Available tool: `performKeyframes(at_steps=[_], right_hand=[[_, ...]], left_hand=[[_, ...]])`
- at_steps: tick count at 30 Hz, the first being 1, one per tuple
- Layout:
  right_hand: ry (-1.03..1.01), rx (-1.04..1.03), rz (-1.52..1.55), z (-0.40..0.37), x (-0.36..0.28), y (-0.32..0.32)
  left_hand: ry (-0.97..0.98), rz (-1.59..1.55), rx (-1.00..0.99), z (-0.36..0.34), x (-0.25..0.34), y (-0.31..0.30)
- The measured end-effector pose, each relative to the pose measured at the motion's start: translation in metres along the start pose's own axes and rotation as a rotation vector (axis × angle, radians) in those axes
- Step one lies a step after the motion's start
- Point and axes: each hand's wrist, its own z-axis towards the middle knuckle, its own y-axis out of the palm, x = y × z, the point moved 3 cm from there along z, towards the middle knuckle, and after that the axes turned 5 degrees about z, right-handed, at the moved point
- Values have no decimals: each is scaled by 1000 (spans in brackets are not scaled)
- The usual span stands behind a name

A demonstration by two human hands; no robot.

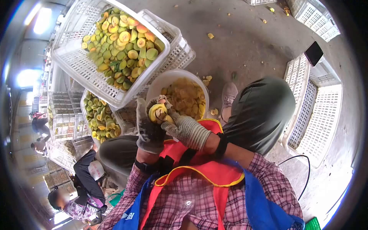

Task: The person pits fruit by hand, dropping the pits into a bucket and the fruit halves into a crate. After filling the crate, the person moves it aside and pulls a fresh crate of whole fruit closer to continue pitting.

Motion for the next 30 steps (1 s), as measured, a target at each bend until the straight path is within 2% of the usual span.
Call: performKeyframes(at_steps=[1,2,3,5,6,8,9,11,12,13,14,15,16,17,18,19,20,21,23,24,25,26,27,29,30], right_hand=[[-270,80,-19,1,0,4],[-546,163,-41,0,-3,6],[-550,161,-40,-4,0,5],[-207,-195,151,-13,11,10],[-204,-193,150,-12,10,8],[344,-294,510,-7,15,9],[342,-295,509,-4,13,13],[-200,39,117,1,-3,9],[-203,43,117,3,5,10],[-258,-66,179,5,11,14],[-313,-176,243,5,17,17],[-318,-171,247,5,24,14],[-630,-81,-69,0,12,7],[-926,11,-394,-10,1,6],[-925,7,-392,-15,-6,4],[-509,-166,-52,-12,-6,2],[-81,-323,275,-11,0,4],[-86,-323,276,-9,0,4],[-452,-220,91,-10,1,4],[-630,-165,-8,-12,3,4],[-808,-114,-113,-13,5,5],[-990,-66,-220,-15,7,6],[-997,-68,-226,-11,14,9],[-465,-271,422,5,23,17],[-465,-270,420,1,23,12]], left_hand=[[-3,1,8,-2,-4,0],[92,49,95,-1,-7,-2],[188,97,177,1,-8,-5],[166,87,113,5,-7,-11],[183,55,77,4,-8,-11],[205,23,42,5,-7,-14],[139,7,54,8,-10,-21],[70,-7,62,8,-14,-22],[223,145,162,7,-14,-19],[375,296,264,3,-13,-15],[375,300,263,-1,-14,-12],[530,486,246,-6,-10,-7],[685,669,225,-10,-4,0],[683,672,225,-10,2,4],[464,403,145,-6,5,6],[249,132,63,-3,5,7],[226,197,19,3,3,-2],[229,200,17,4,4,-3],[129,352,-38,2,6,2],[-98,327,-152,4,8,-1],[-97,323,-151,9,8,-3],[-115,238,-320,15,6,-2],[-132,159,-496,17,6,1],[-105,90,-515,19,4,5],[-179,-130,-445,23,-1,-2]])
